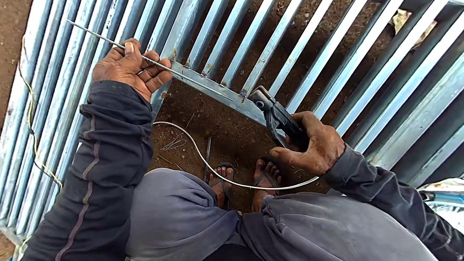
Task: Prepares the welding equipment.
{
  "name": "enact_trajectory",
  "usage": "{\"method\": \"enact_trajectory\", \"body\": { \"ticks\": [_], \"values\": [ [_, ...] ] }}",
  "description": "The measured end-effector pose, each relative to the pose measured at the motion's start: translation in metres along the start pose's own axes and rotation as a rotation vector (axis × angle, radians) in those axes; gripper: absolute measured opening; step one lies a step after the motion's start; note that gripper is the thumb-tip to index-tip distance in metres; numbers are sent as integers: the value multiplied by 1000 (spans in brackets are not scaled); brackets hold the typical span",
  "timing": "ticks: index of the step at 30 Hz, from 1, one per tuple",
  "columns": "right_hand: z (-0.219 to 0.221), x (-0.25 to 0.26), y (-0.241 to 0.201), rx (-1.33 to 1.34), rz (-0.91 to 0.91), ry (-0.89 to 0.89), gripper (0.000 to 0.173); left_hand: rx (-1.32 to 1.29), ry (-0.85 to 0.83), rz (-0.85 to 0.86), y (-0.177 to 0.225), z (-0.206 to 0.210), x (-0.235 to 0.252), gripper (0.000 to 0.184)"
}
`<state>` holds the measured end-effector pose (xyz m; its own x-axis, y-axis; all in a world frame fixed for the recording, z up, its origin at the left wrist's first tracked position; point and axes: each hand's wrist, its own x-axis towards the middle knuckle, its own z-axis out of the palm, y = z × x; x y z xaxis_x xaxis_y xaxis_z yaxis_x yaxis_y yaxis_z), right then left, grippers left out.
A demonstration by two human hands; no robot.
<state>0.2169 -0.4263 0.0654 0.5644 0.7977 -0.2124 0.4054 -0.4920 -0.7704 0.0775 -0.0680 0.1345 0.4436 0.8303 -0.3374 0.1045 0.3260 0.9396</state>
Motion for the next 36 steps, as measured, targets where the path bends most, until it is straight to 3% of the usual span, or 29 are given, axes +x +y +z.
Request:
{"method": "enact_trajectory", "body": {
  "ticks": [4, 6, 11, 24, 36],
  "values": [
    [3, -2, 7, -14, -106, 6, 111, 44, -43, -22, -3, 2, -2, 14],
    [6, -2, 9, -19, -147, 0, 116, 60, -70, -26, -5, 1, -3, 14],
    [23, -7, 16, -40, -181, 27, 88, 89, -100, -50, -10, 2, -5, 15],
    [63, -14, 50, -28, -428, 231, 67, 128, -208, -84, -24, 11, -9, 17],
    [72, -16, 61, -92, -491, 361, 60, 199, -278, -153, -35, 21, -9, 22]
  ]
}}
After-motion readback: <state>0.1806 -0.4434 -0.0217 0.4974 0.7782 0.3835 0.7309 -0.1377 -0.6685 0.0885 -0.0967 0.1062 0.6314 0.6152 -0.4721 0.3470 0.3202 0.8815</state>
